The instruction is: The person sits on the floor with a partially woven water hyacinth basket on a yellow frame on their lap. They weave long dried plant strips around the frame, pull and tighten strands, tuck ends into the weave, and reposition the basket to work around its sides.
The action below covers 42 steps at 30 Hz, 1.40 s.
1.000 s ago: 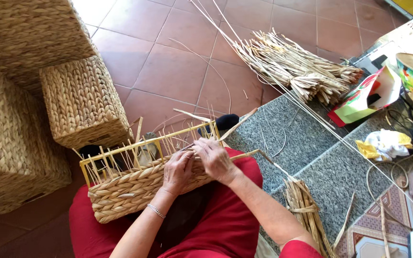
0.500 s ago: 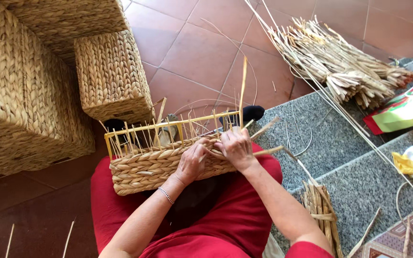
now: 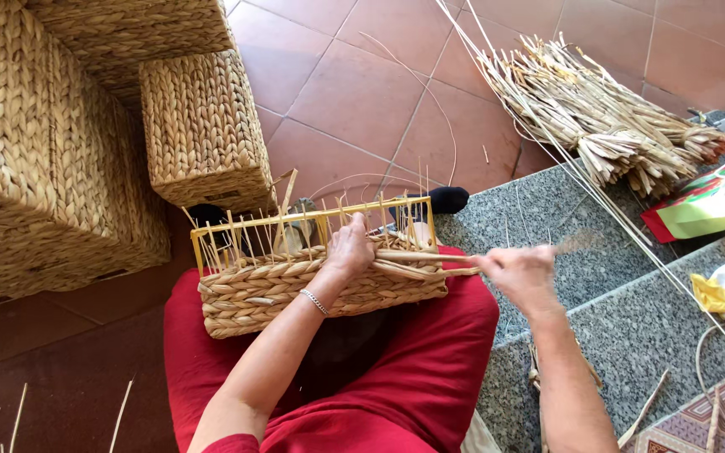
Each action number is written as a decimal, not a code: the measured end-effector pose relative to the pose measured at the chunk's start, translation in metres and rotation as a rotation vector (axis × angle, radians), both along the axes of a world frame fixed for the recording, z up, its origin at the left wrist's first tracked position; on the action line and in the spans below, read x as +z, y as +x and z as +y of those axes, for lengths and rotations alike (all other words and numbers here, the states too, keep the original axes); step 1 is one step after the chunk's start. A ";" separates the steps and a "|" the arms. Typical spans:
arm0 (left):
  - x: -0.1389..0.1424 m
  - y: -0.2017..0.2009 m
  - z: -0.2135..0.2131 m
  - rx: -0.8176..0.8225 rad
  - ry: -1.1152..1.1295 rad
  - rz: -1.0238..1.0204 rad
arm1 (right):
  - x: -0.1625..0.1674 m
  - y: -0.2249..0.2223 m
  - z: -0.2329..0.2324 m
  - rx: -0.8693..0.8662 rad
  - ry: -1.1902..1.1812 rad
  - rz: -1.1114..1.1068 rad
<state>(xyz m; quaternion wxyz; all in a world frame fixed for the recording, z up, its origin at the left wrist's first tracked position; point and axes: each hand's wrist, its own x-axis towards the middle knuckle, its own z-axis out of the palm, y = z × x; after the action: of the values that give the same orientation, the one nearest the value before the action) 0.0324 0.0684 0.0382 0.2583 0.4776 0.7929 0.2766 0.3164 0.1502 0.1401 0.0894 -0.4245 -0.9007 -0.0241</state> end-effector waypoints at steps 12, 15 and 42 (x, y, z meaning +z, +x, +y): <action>0.003 0.011 -0.013 -0.061 0.202 0.446 | -0.045 -0.040 -0.039 0.374 0.043 0.301; 0.002 0.011 -0.012 -0.074 0.412 0.642 | -0.036 -0.040 -0.042 0.357 -0.164 0.300; -0.010 0.028 -0.020 -0.111 0.182 -0.089 | -0.025 -0.069 0.025 -0.151 -0.313 0.121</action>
<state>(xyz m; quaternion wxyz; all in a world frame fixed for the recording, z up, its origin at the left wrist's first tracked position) 0.0607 0.0479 0.0285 0.2637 0.5293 0.7248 0.3536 0.2469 0.1753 0.1147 0.0741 -0.5004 -0.8519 0.1354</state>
